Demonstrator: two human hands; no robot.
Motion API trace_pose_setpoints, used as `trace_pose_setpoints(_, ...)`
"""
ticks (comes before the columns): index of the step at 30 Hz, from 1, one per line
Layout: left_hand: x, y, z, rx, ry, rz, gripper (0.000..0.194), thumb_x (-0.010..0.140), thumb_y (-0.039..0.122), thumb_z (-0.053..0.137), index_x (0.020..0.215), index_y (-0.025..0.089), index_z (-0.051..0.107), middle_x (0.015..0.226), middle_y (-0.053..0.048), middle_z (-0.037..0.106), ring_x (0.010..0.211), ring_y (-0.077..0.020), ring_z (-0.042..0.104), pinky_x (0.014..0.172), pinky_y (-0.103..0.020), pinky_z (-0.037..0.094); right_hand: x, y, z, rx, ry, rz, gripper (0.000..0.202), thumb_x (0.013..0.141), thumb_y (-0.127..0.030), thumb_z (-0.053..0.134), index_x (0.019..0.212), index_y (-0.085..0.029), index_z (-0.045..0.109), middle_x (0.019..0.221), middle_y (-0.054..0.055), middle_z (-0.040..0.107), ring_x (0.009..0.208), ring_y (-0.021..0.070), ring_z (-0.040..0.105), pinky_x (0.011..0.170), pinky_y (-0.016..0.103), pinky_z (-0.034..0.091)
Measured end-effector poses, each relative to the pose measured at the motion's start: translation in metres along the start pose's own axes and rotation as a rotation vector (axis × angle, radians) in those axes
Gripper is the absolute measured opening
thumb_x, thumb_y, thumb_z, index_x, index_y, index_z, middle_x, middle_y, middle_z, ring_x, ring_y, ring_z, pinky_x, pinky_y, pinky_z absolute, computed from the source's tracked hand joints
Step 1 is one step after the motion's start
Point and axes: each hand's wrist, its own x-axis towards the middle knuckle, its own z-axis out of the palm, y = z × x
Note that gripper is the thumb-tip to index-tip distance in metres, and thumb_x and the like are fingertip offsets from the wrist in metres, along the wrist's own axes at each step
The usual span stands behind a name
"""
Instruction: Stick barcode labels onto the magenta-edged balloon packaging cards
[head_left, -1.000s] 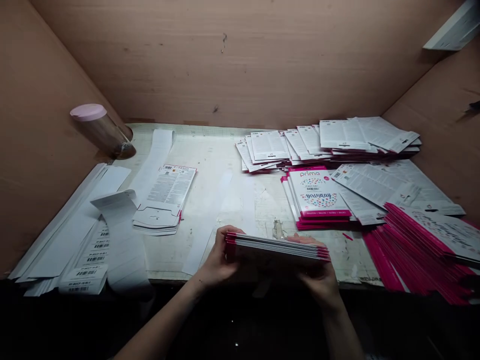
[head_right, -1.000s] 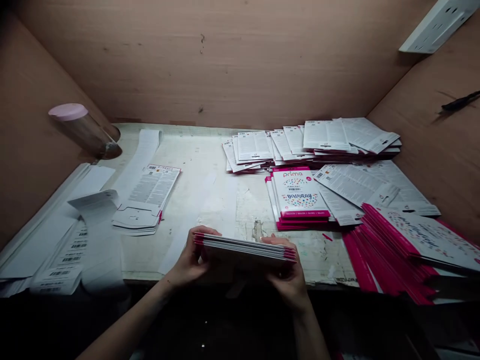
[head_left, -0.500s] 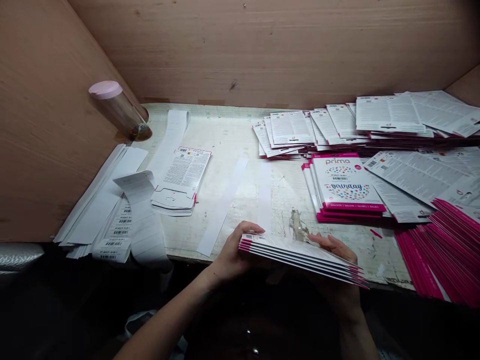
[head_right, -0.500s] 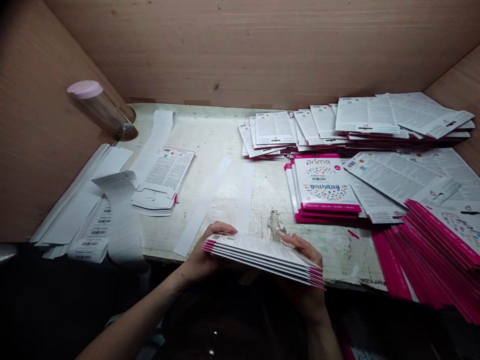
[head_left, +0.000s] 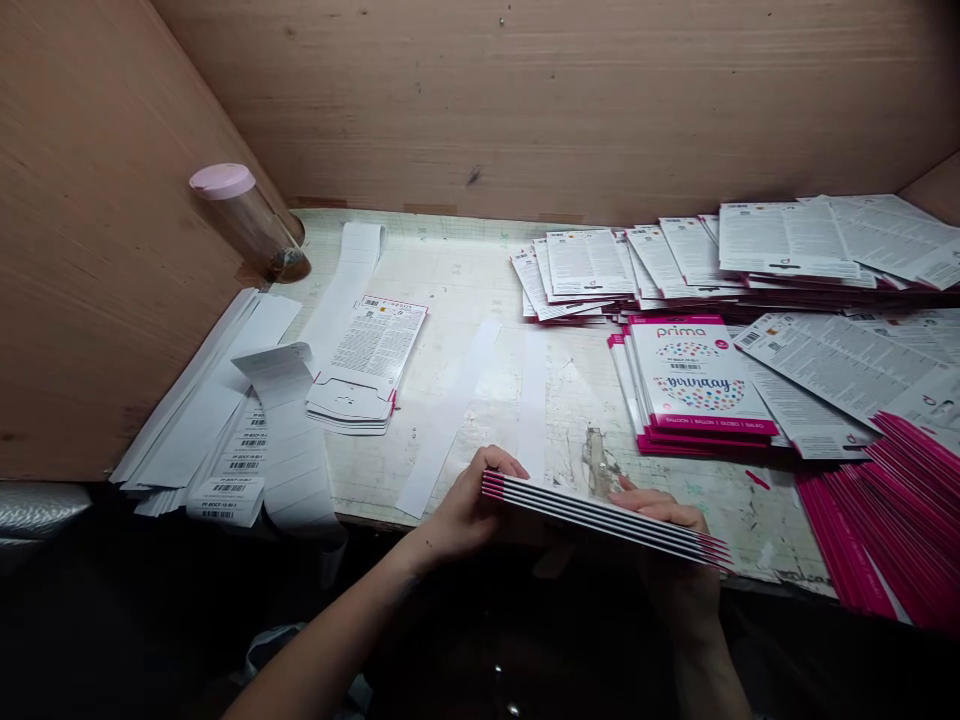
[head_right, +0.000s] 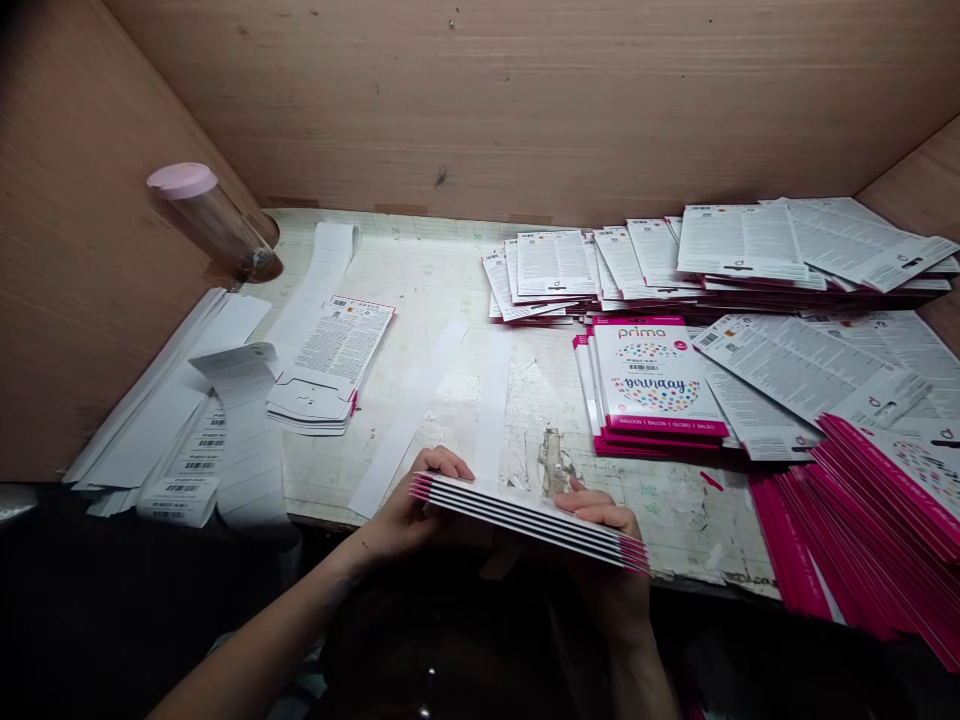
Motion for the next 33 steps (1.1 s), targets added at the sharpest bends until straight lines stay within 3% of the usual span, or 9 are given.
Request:
trace_pose_setpoints(11, -0.005, 0.001, 0.003, 0.084, 0.087, -0.057, 0.011, 0.089, 0.022, 0.057, 0.098, 0.02, 0.051, 0.096, -0.006, 0.061, 0.088, -0.0187, 0.06, 0.078, -0.032, 0.049, -0.003, 0.004, -0.003, -0.082, 0.053, -0.035, 0.015, 0.077, -0.028, 0.073, 0.084, -0.027, 0.059, 0.082, -0.002, 0.069, 0.081, 0.0225, 0.067, 0.102, 0.055, 0.044)
trace_pose_setpoints(15, 0.009, 0.008, -0.012, 0.099, 0.229, -0.173, 0.033, 0.082, 0.022, 0.067, 0.109, 0.021, 0.049, 0.094, -0.003, 0.064, 0.085, -0.0179, 0.063, 0.075, -0.031, 0.051, 0.031, -0.005, 0.011, -0.184, 0.145, 0.141, 0.049, 0.062, -0.031, 0.085, 0.102, -0.024, 0.058, 0.09, 0.002, 0.071, 0.08, 0.0224, 0.069, 0.077, 0.039, 0.057)
trace_pose_setpoints(18, 0.031, 0.004, -0.029, 0.002, 0.268, -0.298, 0.056, 0.075, 0.026, 0.075, 0.119, 0.019, 0.042, 0.106, -0.009, 0.065, 0.094, -0.0232, 0.066, 0.082, -0.039, 0.054, 0.072, -0.002, 0.03, -0.143, 0.006, 0.318, 0.059, 0.061, -0.037, 0.085, 0.108, -0.021, 0.052, 0.094, 0.006, 0.072, 0.081, 0.0237, 0.07, 0.069, 0.037, 0.057)
trace_pose_setpoints(21, 0.049, -0.007, -0.039, 0.264, 0.335, -0.351, 0.071, 0.067, 0.021, 0.077, 0.127, 0.014, 0.041, 0.123, -0.017, 0.056, 0.115, -0.0335, 0.057, 0.096, -0.052, 0.047, 0.103, 0.017, 0.041, -0.33, -0.092, 0.41, 0.059, 0.058, -0.042, 0.085, 0.101, -0.021, 0.051, 0.09, 0.006, 0.071, 0.078, 0.0245, 0.069, 0.064, 0.036, 0.056)
trace_pose_setpoints(24, 0.058, -0.012, -0.04, 0.709, 0.395, -0.253, 0.08, 0.067, 0.02, 0.076, 0.136, 0.015, 0.038, 0.145, -0.022, 0.034, 0.138, -0.0434, 0.028, 0.11, -0.064, 0.023, 0.114, 0.037, 0.043, -0.614, -0.092, 0.409, 0.054, 0.057, -0.045, 0.083, 0.093, -0.022, 0.051, 0.086, 0.005, 0.07, 0.077, 0.0238, 0.067, 0.064, 0.034, 0.053)
trace_pose_setpoints(25, 0.06, -0.012, -0.04, 0.81, 0.344, -0.188, 0.08, 0.068, 0.023, 0.077, 0.138, 0.017, 0.038, 0.151, -0.021, 0.027, 0.142, -0.0445, 0.018, 0.113, -0.065, 0.015, 0.114, 0.042, 0.043, -0.681, -0.09, 0.397, 0.052, 0.057, -0.047, 0.082, 0.092, -0.023, 0.051, 0.086, 0.005, 0.069, 0.077, 0.0239, 0.067, 0.064, 0.034, 0.052)
trace_pose_setpoints(27, 0.067, -0.01, -0.041, 0.915, 0.114, -0.081, 0.086, 0.063, 0.038, 0.083, 0.136, 0.019, 0.041, 0.157, -0.02, 0.017, 0.145, -0.0458, 0.006, 0.114, -0.066, 0.002, 0.112, 0.047, 0.042, -0.783, -0.1, 0.384, 0.053, 0.059, -0.05, 0.079, 0.093, -0.023, 0.05, 0.089, 0.007, 0.068, 0.08, 0.0256, 0.066, 0.066, 0.036, 0.052)
trace_pose_setpoints(30, 0.081, -0.01, -0.044, 0.939, -0.235, -0.071, 0.105, 0.039, 0.057, 0.089, 0.128, 0.017, 0.049, 0.156, -0.023, 0.017, 0.144, -0.0502, 0.001, 0.112, -0.067, -0.004, 0.106, 0.043, 0.044, -0.905, -0.121, 0.386, 0.053, 0.062, -0.05, 0.077, 0.097, -0.02, 0.05, 0.097, 0.012, 0.065, 0.091, 0.0312, 0.064, 0.074, 0.042, 0.051)
trace_pose_setpoints(33, 0.092, -0.015, -0.046, 0.955, -0.31, -0.118, 0.107, 0.031, 0.062, 0.088, 0.122, 0.017, 0.054, 0.153, -0.025, 0.025, 0.142, -0.0526, 0.007, 0.112, -0.067, 0.0, 0.111, 0.032, 0.05, -1.043, -0.044, 0.254, 0.062, 0.061, -0.045, 0.079, 0.108, -0.017, 0.051, 0.112, 0.021, 0.057, 0.109, 0.0421, 0.054, 0.087, 0.055, 0.044)
